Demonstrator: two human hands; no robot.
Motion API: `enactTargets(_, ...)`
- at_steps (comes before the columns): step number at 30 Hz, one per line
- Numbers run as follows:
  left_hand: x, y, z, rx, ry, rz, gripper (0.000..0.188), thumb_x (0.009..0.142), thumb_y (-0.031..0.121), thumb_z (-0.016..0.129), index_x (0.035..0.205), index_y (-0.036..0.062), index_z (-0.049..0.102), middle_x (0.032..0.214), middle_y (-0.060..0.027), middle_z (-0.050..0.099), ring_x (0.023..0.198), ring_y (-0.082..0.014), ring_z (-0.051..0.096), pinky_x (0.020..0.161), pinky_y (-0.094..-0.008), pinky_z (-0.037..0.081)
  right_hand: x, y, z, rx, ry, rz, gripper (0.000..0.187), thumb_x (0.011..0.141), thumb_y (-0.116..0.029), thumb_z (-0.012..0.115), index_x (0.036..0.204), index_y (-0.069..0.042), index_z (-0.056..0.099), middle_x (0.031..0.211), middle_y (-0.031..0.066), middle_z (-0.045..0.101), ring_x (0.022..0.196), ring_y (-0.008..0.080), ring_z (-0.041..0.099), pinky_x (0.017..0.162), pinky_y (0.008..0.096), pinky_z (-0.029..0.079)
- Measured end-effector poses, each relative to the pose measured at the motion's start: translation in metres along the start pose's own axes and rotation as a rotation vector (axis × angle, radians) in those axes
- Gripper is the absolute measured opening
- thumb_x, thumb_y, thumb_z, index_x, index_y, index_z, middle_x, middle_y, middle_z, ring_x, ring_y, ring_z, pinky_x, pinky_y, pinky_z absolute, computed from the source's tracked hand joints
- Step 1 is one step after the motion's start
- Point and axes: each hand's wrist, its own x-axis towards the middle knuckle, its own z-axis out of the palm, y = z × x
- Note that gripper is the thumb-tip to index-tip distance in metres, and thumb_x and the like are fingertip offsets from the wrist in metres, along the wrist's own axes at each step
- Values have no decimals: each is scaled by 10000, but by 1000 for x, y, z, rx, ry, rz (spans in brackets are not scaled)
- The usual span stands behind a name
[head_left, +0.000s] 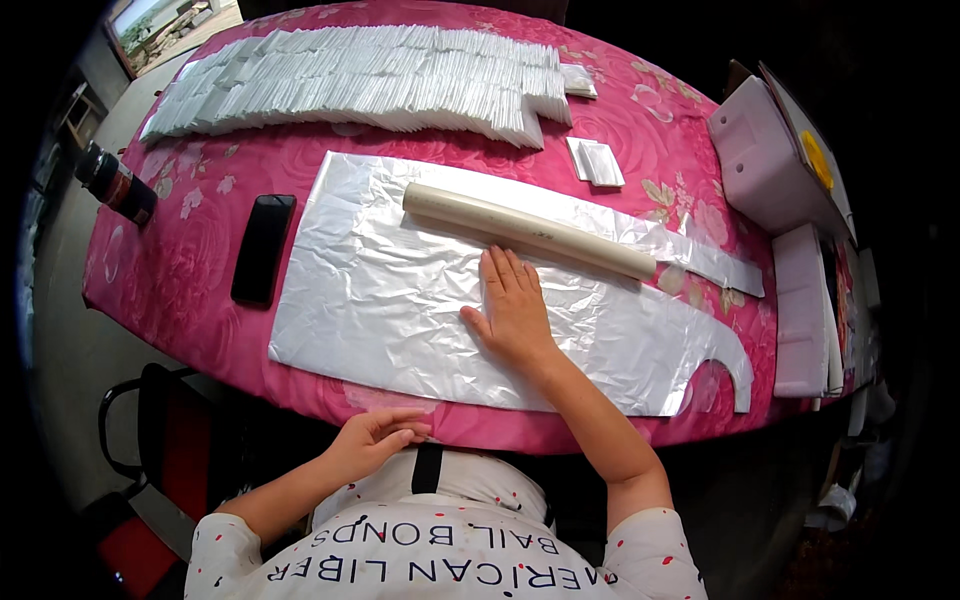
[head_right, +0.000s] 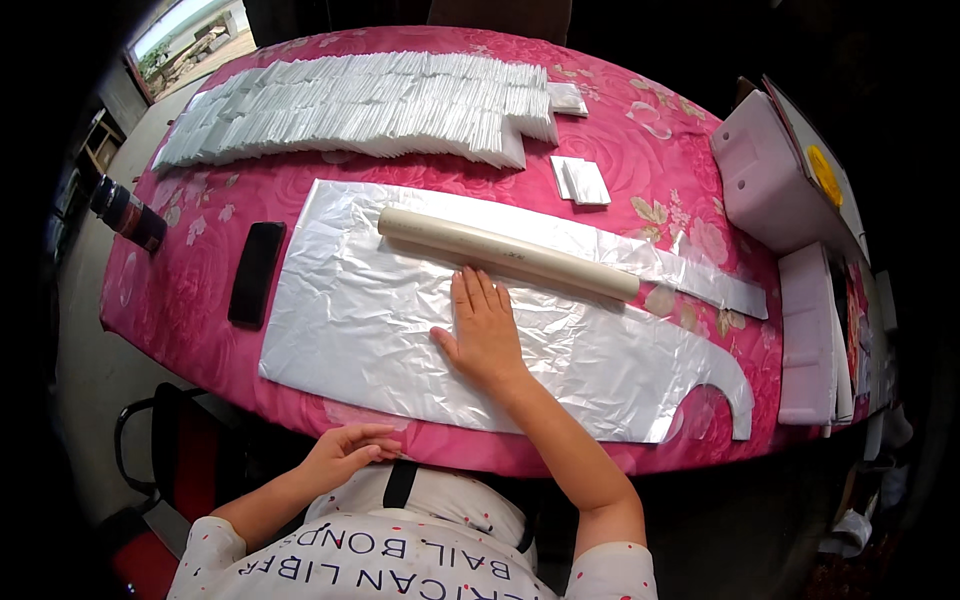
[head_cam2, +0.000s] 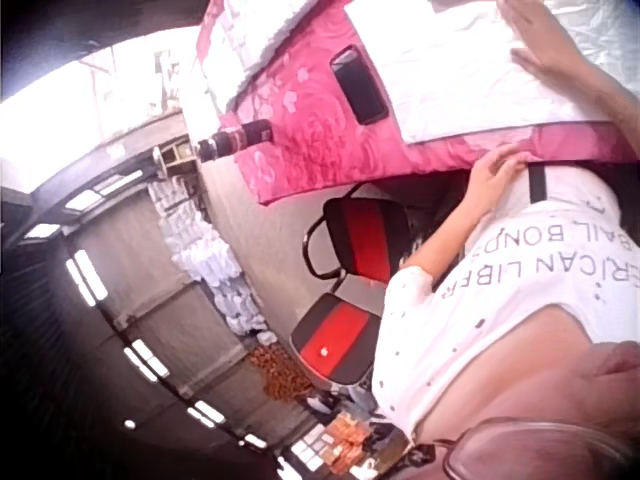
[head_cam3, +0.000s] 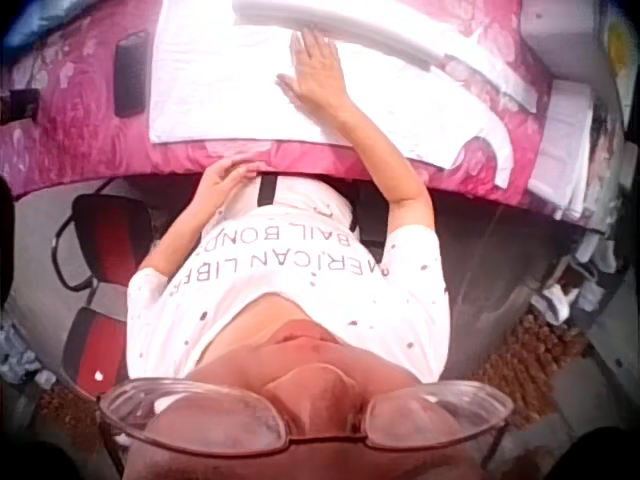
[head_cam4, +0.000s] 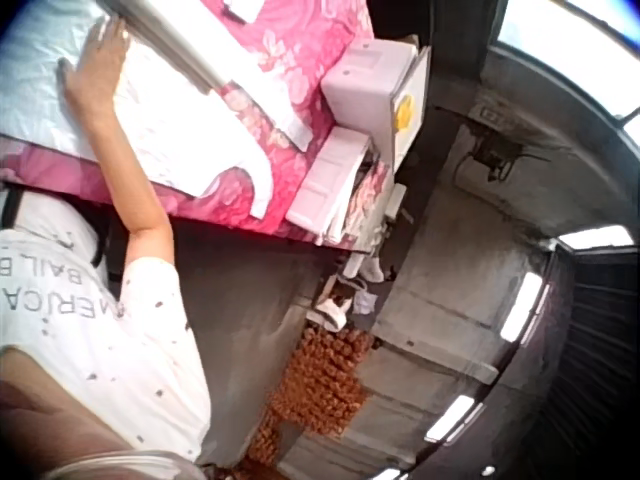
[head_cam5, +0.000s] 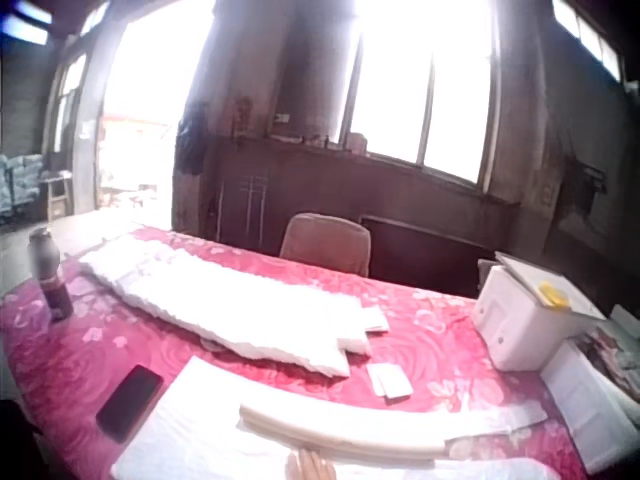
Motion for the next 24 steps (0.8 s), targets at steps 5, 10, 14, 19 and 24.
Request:
enactTargets(5, -36, -37, -17, -208, 346, -184, 255, 928, 109, 485, 1137, -30, 531, 1082, -133, 614, 990, -183, 596, 857, -264, 473, 2, -66, 35, 191, -63, -61, 698, 898, -453, 428, 1381, 20, 252, 1445, 226, 210, 1358, 350, 162, 1096, 462, 109)
enactTargets(10, -34, -41, -31, -427, 465, -329, 187, 925, 139, 504, 990, -16, 588, 967, -122, 648, 893, -195, 638, 787, -265, 503, -37, -144, 52, 520, -309, -269, 674, 911, -426, 423, 1397, -2, 228, 1455, 209, 200, 1370, 354, 125, 1096, 466, 116)
enactTargets(14, -38, -31, -38, -68, 457, -104, 139, 893, 81, 536, 864, -18, 631, 822, -86, 661, 715, -174, 653, 627, -234, 517, -35, -142, 45, 632, -379, -394, 603, 885, -332, 502, 1377, -45, 305, 1439, 213, 232, 1361, 367, 148, 1076, 496, 172)
enactTargets(19, -18, 32, -23, 983, 314, 299, 152, 711, 193, 703, 838, 109, 690, 700, -79, 649, 594, -233, 627, 557, -311, 497, -7, -83, -11, 588, -361, -600, 289, 790, -136, 633, 1071, -87, 585, 1305, 155, 442, 1304, 342, 297, 1041, 495, 255)
enactTargets(24, -4, 44, -10, 1055, 362, 495, 273, 712, 201, 711, 956, 90, 657, 800, -99, 659, 664, -238, 632, 581, -318, 504, 16, -4, -46, 657, -183, -363, 92, 752, -94, 696, 824, -88, 639, 1130, 56, 575, 1206, 296, 420, 948, 391, 389)
